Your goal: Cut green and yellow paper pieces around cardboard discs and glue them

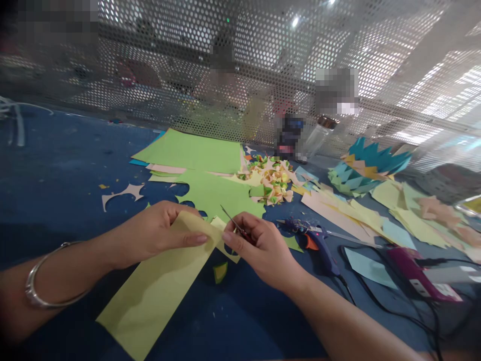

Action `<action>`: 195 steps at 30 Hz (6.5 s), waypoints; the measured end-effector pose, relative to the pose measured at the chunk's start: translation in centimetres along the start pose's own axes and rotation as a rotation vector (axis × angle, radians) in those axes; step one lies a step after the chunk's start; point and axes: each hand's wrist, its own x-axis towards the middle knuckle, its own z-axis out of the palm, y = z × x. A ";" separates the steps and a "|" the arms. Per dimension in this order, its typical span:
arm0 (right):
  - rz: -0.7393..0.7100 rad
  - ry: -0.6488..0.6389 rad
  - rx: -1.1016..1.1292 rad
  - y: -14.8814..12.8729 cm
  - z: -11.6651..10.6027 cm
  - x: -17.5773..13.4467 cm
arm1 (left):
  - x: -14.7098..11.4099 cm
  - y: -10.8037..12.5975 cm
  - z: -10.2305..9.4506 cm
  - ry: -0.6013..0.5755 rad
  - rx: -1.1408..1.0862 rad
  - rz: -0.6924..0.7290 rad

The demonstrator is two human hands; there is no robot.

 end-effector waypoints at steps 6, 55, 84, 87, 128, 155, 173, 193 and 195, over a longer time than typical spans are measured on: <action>-0.037 0.011 -0.052 0.4 -0.3 -0.2 | 0.2 -0.4 -0.5 0.007 -0.184 -0.038; -0.075 -0.036 -0.357 0.0 -0.1 -0.4 | 0.0 -0.5 0.1 0.051 -0.120 0.016; -0.071 -0.064 -0.371 0.0 0.0 -0.5 | 0.2 -0.8 0.8 0.017 -0.029 -0.082; -0.073 -0.066 -0.372 -0.1 0.1 -0.5 | 0.2 -0.8 0.9 -0.016 -0.092 -0.089; -0.073 -0.074 -0.339 0.2 -0.1 -0.3 | 0.3 -1.0 0.9 0.009 0.038 -0.091; -0.102 -0.098 -0.364 0.3 0.0 -0.5 | 0.5 -1.7 1.0 -0.091 -0.137 -0.082; -0.095 -0.091 -0.360 0.3 0.0 -0.5 | 0.1 -1.4 1.1 -0.082 -0.109 -0.131; -0.074 -0.111 -0.365 0.1 0.2 -0.3 | 0.3 -2.1 1.2 -0.111 -0.036 -0.026; -0.075 -0.111 -0.367 0.0 0.2 -0.3 | 0.3 -2.2 1.2 -0.126 -0.047 -0.022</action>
